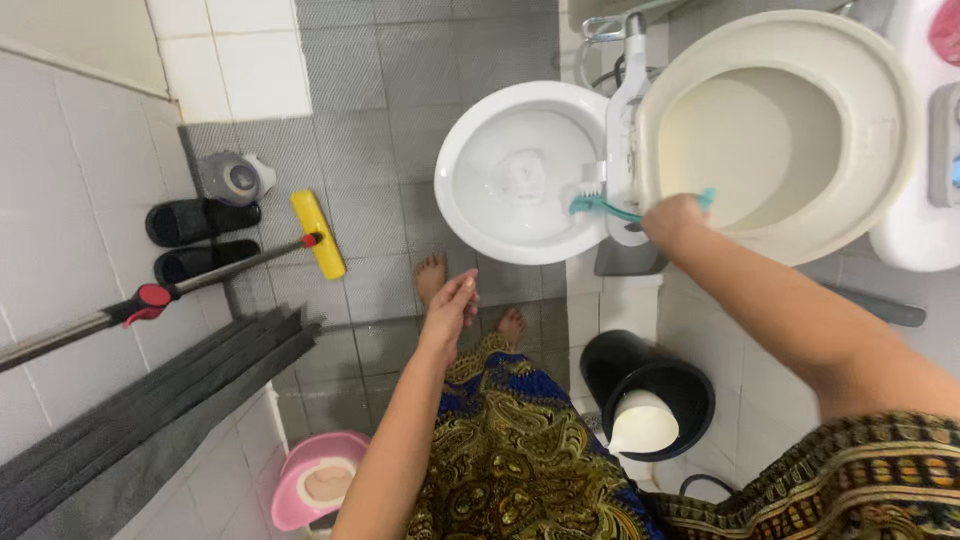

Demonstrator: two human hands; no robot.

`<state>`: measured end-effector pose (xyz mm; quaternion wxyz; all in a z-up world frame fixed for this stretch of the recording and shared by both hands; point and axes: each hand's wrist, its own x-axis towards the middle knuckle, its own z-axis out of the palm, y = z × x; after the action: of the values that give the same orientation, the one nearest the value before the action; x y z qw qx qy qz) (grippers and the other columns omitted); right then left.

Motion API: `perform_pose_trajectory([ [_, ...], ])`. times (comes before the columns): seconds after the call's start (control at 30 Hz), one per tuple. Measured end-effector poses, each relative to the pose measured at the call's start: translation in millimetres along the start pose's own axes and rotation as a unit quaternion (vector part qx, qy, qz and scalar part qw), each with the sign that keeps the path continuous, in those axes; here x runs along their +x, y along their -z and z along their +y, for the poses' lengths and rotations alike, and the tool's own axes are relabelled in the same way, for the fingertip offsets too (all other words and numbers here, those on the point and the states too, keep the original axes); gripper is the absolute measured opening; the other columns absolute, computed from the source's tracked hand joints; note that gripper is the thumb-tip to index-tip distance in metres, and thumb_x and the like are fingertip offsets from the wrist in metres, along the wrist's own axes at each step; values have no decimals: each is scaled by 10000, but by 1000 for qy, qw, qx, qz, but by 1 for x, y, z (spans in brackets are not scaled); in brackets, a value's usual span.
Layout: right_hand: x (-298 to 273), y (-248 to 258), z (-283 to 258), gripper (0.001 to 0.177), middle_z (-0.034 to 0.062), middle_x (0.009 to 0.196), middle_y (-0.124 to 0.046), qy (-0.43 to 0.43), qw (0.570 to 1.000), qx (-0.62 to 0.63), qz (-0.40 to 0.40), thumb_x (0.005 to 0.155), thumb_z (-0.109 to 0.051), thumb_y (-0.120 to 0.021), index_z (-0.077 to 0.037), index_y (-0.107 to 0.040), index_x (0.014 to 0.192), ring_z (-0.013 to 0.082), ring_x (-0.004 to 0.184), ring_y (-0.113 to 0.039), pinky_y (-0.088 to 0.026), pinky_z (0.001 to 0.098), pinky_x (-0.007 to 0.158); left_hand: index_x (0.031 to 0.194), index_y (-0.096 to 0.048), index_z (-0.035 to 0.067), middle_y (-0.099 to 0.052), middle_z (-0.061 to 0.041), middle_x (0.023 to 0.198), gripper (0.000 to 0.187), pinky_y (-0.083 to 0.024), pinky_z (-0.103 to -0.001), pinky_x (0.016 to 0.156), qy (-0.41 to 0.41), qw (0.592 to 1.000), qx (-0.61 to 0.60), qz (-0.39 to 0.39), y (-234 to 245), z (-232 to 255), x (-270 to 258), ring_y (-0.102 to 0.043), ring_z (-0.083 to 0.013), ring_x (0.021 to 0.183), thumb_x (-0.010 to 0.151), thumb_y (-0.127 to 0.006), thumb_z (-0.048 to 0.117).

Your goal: The person sprays cleaner into the toilet bowl and scrubs the bowl with a toilet brush. They then spray the seat, lid, tank and surrounding wall, wipe these surfaces with a blue cloth, and pour water over the lid and seat using a plastic scoop to rinse.

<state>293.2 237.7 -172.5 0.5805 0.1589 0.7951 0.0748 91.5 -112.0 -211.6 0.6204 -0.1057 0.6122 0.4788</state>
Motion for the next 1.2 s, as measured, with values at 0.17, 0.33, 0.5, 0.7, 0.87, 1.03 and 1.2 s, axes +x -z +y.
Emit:
perform_pose_trajectory([
  [0.17,-8,63,-95,244,83,1195,-729,100,994,36,-29,928,-198,-646,-125,-757,1132,289,1088,-705,-578,473,900,1375,-652,175,-636,50,889,434,-450,-248,686,-4,1000,-11,18,18,1,2,-548,-83,773,994,-594,375],
  [0.33,-30,114,-111,240,123,1139,-733,127,973,194,-7,942,-164,-623,-62,-744,1122,333,1062,-716,-602,481,860,1368,-659,167,-617,59,889,438,-437,-247,682,-9,999,-26,35,30,-7,5,-538,-73,776,994,-622,393],
  [0.5,-42,84,-104,214,152,1126,-737,126,967,217,37,952,-128,-586,-40,-744,1066,341,1049,-719,-599,484,834,1386,-646,187,-619,63,890,459,-455,-254,685,-3,999,-21,26,28,-7,6,-549,-66,780,981,-622,400],
  [0.7,-37,35,-86,227,121,1118,-731,128,976,172,28,958,-204,-564,-133,-741,1080,329,1058,-715,-589,477,877,1402,-639,168,-604,53,899,480,-453,-262,683,-22,1000,-11,16,32,4,6,-545,-72,785,995,-618,421],
  [0.87,20,62,-143,304,213,981,-729,151,906,381,107,994,-319,-628,-52,-695,1122,383,934,-695,-553,488,845,1380,-658,149,-630,56,903,492,-459,-272,675,-2,1000,6,13,29,1,9,-555,-82,790,964,-637,412],
  [1.03,38,32,-186,380,154,813,-743,71,724,665,171,987,-331,-616,-37,-687,1217,259,745,-714,-560,408,705,1386,-653,159,-608,53,899,480,-453,-269,693,0,1000,24,-11,22,4,18,-541,-86,801,981,-625,414],
  [1.2,22,30,-242,318,81,663,-650,8,528,844,89,1010,-268,-528,-97,-653,1247,160,503,-585,-504,323,466,1387,-648,169,-606,46,876,474,-456,-275,685,18,999,48,-11,31,22,27,-538,-88,778,980,-623,412],
])
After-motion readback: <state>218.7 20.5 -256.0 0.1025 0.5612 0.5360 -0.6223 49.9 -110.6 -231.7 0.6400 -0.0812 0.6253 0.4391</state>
